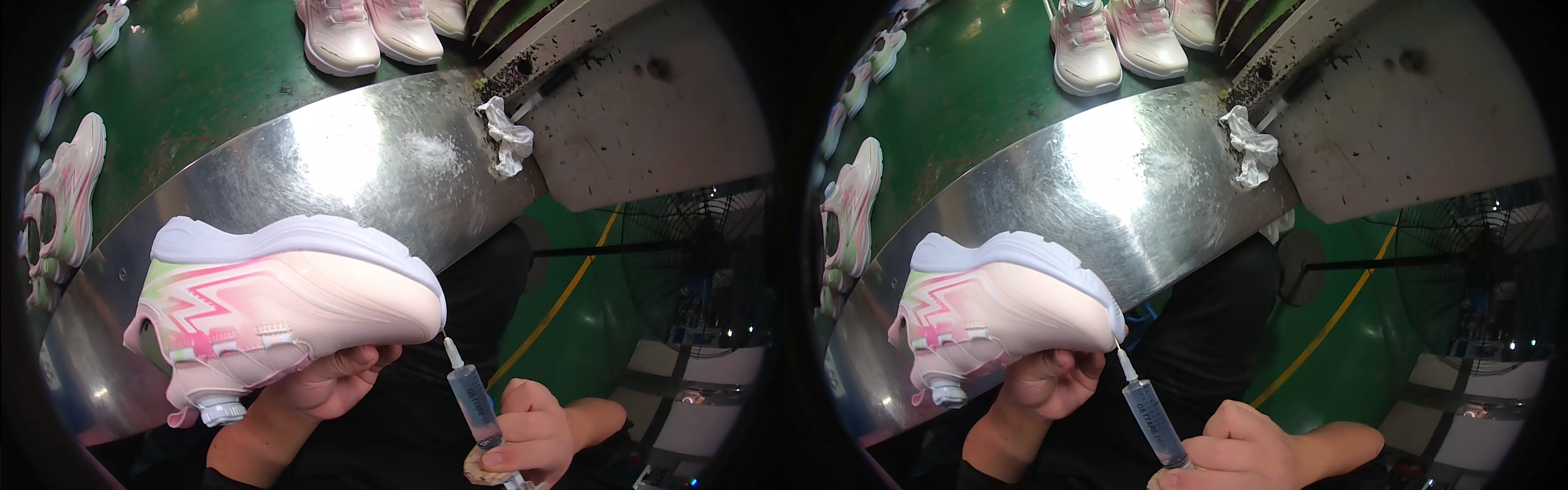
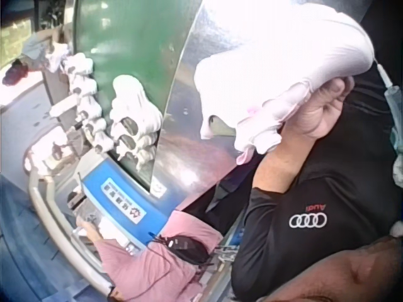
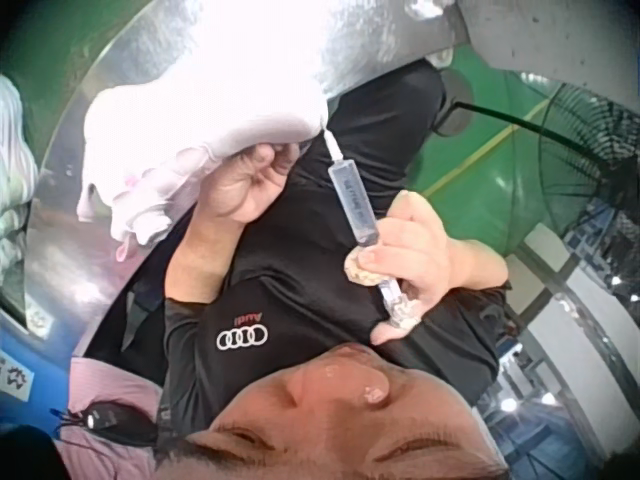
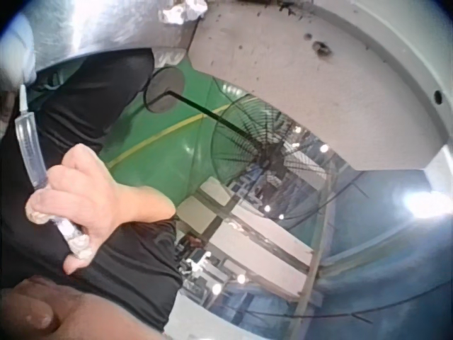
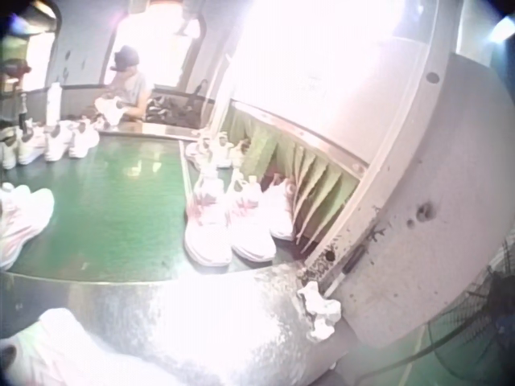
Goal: The person picks up shoes from a conveyor belt one at a time, applies adhesive along the sole seam using a syringe applicator, and places the shoes back onto the conveyor belt.
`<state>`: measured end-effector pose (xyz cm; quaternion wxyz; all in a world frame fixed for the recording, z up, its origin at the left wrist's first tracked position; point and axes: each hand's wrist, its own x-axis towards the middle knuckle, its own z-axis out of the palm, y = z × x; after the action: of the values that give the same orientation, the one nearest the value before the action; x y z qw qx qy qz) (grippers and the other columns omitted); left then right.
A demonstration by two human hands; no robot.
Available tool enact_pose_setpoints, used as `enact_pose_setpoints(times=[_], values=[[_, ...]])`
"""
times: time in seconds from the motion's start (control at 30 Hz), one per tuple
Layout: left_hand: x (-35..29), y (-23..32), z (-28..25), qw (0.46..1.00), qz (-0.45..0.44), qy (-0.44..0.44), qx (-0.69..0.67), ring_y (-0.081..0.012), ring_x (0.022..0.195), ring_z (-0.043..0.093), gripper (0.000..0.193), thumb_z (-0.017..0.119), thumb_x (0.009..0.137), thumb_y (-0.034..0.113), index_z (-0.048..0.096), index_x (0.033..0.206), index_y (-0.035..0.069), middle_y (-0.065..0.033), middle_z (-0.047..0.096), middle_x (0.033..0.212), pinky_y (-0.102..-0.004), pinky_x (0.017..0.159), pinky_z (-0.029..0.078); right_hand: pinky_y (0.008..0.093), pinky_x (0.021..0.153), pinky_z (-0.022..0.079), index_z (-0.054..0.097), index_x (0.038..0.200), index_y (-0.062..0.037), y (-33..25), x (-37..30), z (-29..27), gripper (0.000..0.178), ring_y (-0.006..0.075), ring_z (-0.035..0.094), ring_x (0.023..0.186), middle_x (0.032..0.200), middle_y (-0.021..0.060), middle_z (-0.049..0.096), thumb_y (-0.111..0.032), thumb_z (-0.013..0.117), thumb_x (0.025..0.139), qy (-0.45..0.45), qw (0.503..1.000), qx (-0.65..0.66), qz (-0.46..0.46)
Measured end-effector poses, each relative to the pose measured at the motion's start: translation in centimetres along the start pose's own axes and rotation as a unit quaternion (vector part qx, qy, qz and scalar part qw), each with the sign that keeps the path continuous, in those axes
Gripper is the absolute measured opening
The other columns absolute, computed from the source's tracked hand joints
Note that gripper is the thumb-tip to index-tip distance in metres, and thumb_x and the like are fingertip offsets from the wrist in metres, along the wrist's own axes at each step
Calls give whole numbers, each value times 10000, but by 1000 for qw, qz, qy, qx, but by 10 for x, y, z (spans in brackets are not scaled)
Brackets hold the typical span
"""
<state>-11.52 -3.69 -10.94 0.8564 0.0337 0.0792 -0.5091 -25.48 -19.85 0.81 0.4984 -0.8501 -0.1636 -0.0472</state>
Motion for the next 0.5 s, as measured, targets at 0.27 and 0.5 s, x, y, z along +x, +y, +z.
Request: enact_pose_setpoints(times=[0.27, 0.5], values=[[-4, 5, 0, 999, -41, -26, 12, -220, 1091, 586, 345, 586, 863, -23, 562, 1195, 68, -99, 612, 1152, -317, 903, 522, 307, 564, 291, 633, 1041, -153, 15, -15, 28, 320, 182, 420, 716, 934, 22, 584, -339, 649, 781, 38, 988, -149, -21], [-5, 2, -4, 998, -30, -54, 27, -268, 1151, 547, 347, 603, 881, 85, 541, 1220, 38, -139, 602, 1168, -285, 882, 536, 346, 551, 322, 592, 1022, -29, 17, 2, 26, 609, 208, 460, 612, 832, 74, 591, -546, 689, 715, 40, 978, -187, -80]])
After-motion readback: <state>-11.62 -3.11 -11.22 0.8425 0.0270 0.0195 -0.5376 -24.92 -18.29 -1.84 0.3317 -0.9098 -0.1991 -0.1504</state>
